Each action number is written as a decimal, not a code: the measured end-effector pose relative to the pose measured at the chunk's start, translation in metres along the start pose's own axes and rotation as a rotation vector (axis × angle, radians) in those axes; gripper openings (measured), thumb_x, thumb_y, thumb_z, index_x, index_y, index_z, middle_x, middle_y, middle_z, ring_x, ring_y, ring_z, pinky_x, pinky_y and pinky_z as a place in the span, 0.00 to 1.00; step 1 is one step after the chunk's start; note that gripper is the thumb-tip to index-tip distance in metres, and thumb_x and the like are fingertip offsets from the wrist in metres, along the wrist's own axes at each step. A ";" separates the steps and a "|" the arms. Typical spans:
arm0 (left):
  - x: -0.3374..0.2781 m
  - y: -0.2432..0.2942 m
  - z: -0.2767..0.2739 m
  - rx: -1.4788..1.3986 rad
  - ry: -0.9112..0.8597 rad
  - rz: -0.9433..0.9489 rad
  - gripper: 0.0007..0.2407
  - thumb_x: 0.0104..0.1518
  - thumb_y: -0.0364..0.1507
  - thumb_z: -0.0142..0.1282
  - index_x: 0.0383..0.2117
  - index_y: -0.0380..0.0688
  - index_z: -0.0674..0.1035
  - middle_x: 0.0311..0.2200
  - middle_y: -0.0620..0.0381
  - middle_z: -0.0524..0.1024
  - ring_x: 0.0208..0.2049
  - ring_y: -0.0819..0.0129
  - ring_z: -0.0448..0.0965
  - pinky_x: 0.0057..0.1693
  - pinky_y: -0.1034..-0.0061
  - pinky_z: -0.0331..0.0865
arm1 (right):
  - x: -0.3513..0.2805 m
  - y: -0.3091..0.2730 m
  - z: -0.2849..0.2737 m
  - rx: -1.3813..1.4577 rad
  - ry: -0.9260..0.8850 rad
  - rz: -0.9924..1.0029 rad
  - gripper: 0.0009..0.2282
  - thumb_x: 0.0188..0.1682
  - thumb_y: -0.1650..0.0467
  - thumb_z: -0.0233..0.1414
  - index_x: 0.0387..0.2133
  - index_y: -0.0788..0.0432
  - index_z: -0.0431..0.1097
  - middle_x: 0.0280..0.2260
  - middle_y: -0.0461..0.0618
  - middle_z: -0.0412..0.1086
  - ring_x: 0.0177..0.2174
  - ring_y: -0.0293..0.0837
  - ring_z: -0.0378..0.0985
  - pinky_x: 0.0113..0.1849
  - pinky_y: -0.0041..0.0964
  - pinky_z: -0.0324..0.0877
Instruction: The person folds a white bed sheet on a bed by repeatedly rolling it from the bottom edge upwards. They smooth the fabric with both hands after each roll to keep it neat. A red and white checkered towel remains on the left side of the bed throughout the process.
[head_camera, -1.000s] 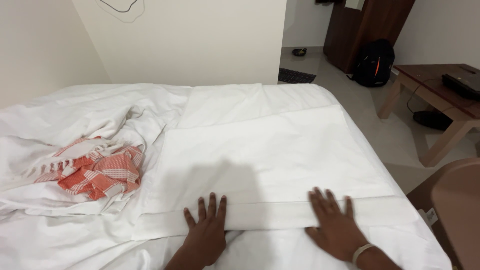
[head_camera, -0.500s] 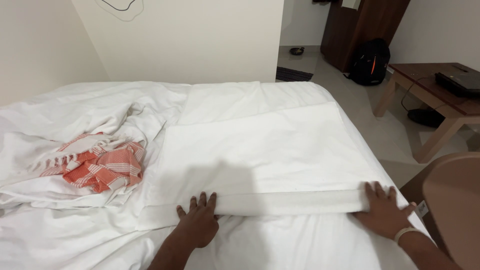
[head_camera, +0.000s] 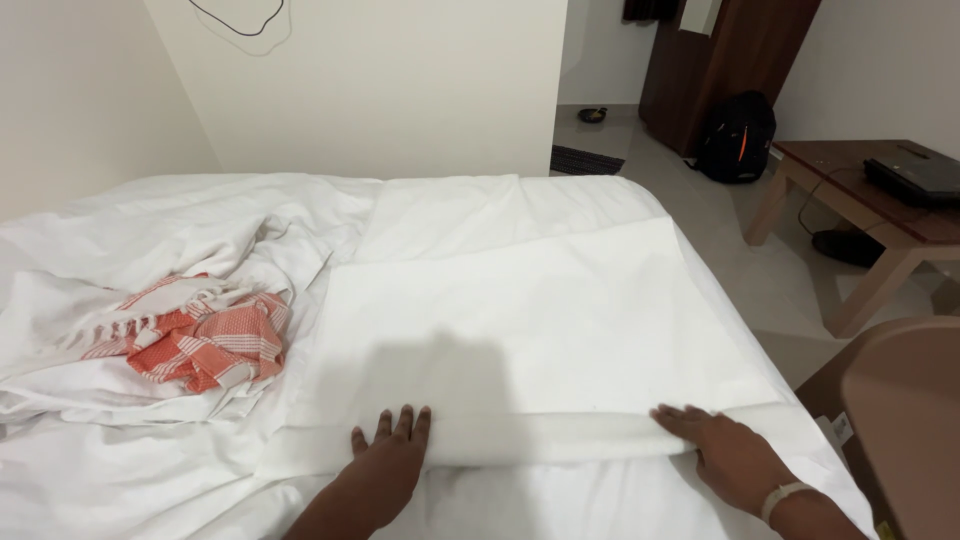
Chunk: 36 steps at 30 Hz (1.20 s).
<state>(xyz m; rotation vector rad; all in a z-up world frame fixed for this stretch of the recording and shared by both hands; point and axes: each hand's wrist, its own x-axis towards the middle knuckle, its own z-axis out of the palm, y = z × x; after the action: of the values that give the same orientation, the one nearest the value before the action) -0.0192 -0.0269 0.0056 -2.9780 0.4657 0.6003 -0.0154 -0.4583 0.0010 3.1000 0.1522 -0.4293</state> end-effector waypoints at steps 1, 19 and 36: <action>-0.005 -0.002 0.000 0.000 0.000 0.000 0.34 0.62 0.20 0.44 0.72 0.35 0.37 0.73 0.34 0.36 0.73 0.35 0.38 0.68 0.31 0.46 | -0.010 -0.006 -0.007 0.000 0.001 0.000 0.33 0.50 0.78 0.45 0.67 0.32 0.49 0.69 0.26 0.50 0.68 0.37 0.53 0.67 0.39 0.51; 0.011 -0.028 -0.005 -0.427 0.071 -0.019 0.17 0.57 0.30 0.60 0.52 0.47 0.76 0.57 0.55 0.70 0.62 0.56 0.65 0.66 0.65 0.63 | 0.003 -0.010 -0.032 0.411 0.146 0.127 0.18 0.48 0.74 0.52 0.53 0.48 0.72 0.47 0.46 0.77 0.46 0.46 0.80 0.51 0.41 0.74; 0.030 -0.036 -0.010 -0.347 0.376 -0.132 0.14 0.61 0.27 0.42 0.53 0.45 0.73 0.49 0.53 0.74 0.55 0.58 0.71 0.61 0.60 0.63 | 0.057 0.025 0.005 0.205 0.382 0.149 0.16 0.47 0.64 0.49 0.49 0.49 0.72 0.48 0.46 0.75 0.55 0.45 0.72 0.65 0.61 0.50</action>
<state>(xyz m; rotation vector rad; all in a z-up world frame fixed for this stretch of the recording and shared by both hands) 0.0219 -0.0027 0.0031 -3.4326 0.1942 0.1117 0.0403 -0.4782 -0.0196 3.3261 -0.1298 0.1641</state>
